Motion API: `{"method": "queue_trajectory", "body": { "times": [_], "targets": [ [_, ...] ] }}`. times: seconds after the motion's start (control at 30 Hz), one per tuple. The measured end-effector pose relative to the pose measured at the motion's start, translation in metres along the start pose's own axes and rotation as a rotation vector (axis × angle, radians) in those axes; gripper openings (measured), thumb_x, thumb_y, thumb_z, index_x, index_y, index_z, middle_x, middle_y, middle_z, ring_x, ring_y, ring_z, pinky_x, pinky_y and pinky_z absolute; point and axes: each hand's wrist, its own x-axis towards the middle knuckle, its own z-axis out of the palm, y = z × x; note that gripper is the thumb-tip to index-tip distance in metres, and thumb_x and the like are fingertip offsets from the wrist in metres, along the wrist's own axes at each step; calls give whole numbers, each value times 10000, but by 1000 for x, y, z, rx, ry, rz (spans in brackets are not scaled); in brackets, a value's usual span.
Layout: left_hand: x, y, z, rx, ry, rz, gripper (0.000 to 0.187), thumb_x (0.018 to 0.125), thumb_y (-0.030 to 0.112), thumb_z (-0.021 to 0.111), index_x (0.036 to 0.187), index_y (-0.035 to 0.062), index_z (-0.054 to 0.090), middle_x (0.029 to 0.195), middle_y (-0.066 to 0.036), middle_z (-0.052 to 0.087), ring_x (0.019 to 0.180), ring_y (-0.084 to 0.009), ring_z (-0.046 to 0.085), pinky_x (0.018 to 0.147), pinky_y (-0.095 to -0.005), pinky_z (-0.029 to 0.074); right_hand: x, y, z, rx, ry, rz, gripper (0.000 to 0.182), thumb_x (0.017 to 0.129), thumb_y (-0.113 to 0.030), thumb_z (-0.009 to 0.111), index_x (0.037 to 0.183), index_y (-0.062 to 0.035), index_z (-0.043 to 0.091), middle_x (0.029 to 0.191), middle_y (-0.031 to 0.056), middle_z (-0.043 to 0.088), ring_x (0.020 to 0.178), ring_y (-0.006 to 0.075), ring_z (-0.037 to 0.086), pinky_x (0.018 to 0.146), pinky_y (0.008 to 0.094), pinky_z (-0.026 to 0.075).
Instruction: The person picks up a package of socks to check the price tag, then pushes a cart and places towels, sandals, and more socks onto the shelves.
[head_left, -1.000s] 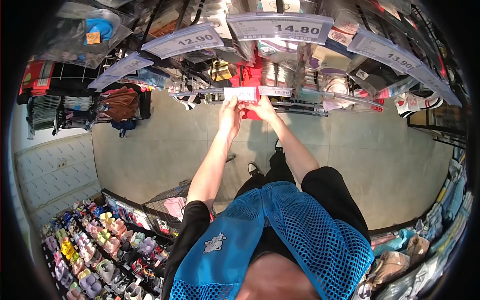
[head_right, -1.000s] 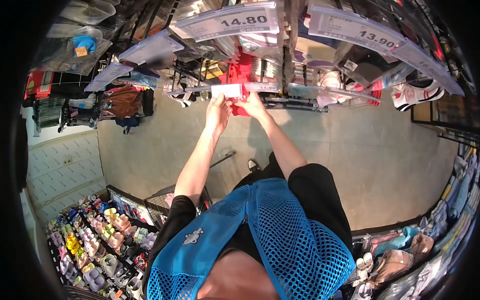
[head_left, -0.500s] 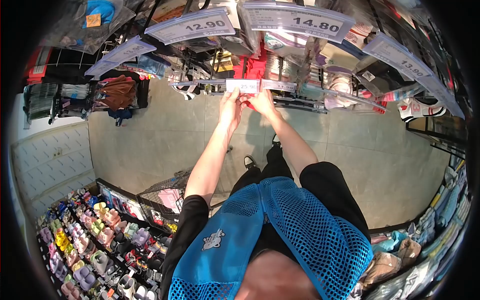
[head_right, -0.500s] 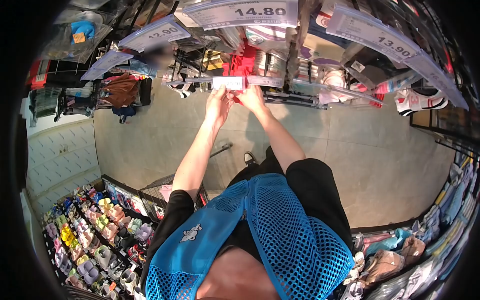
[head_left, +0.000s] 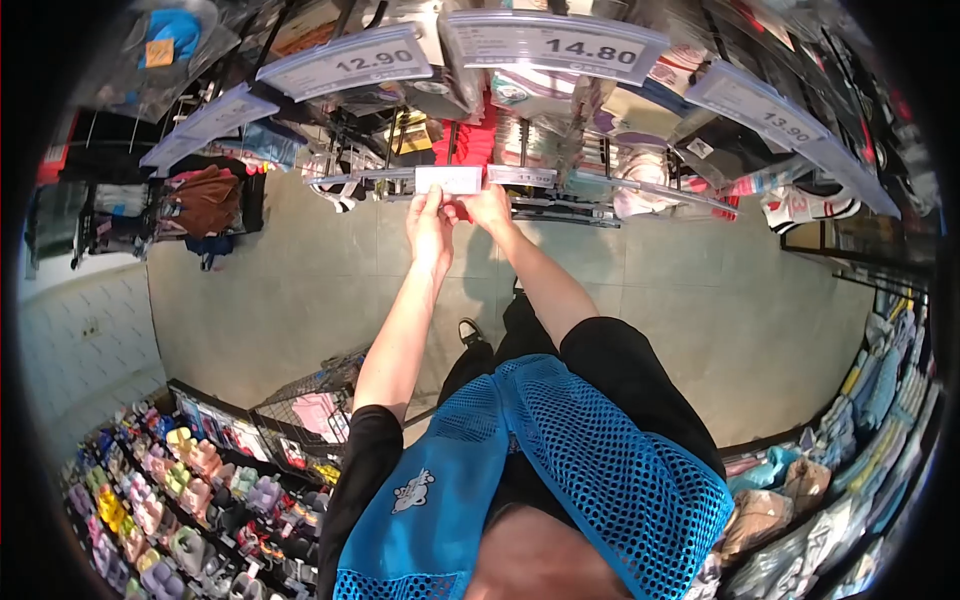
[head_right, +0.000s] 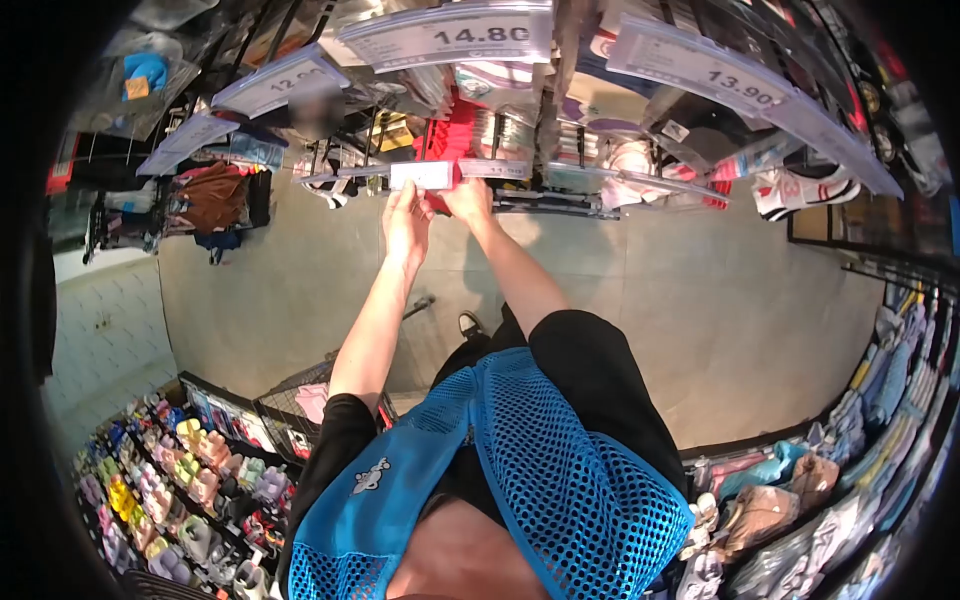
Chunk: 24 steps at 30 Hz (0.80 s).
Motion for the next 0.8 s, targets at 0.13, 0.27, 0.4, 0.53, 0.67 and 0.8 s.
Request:
{"method": "queue_trajectory", "body": {
  "times": [0.13,0.27,0.4,0.53,0.67,0.8],
  "targets": [
    [-35,1,-5,23,87,9,243,877,241,600,1029,76,505,745,-4,526,611,-93,487,556,-241,403,8,5,18,76,-12,53,516,596,-372,782,949,-25,636,847,181,659,827,286,641,737,384,495],
    [-83,-6,-42,154,120,-47,350,875,247,597,1134,57,455,762,-27,529,649,-112,504,602,-259,417,-4,13,29,242,204,7,904,518,-344,842,1200,56,404,1152,243,539,1058,334,543,910,376,425],
    [-139,-13,-110,355,189,-66,418,882,261,583,1202,48,417,819,-58,559,672,-123,526,620,-264,423,-1,33,29,375,251,-196,822,591,-150,829,1238,37,358,1170,189,525,1070,252,523,923,337,413],
    [-203,1,-159,125,389,49,424,891,273,558,1225,56,412,864,-84,584,653,-128,542,603,-261,440,-20,37,13,545,164,-101,867,619,-213,825,1289,15,323,1187,164,499,1059,223,515,925,343,402],
    [-266,6,-224,203,485,281,373,908,256,532,1197,36,446,881,-75,585,714,-124,553,632,-264,452,-33,68,12,87,199,-56,931,627,-339,806,1323,8,293,1199,165,480,1070,254,504,906,332,402],
    [-342,-9,-314,595,696,554,312,874,107,570,1160,5,498,896,-71,583,834,-161,550,764,-295,450,-90,69,6,229,184,32,852,639,-208,794,1311,13,318,1195,153,493,1087,223,496,908,324,409]
  ]
}}
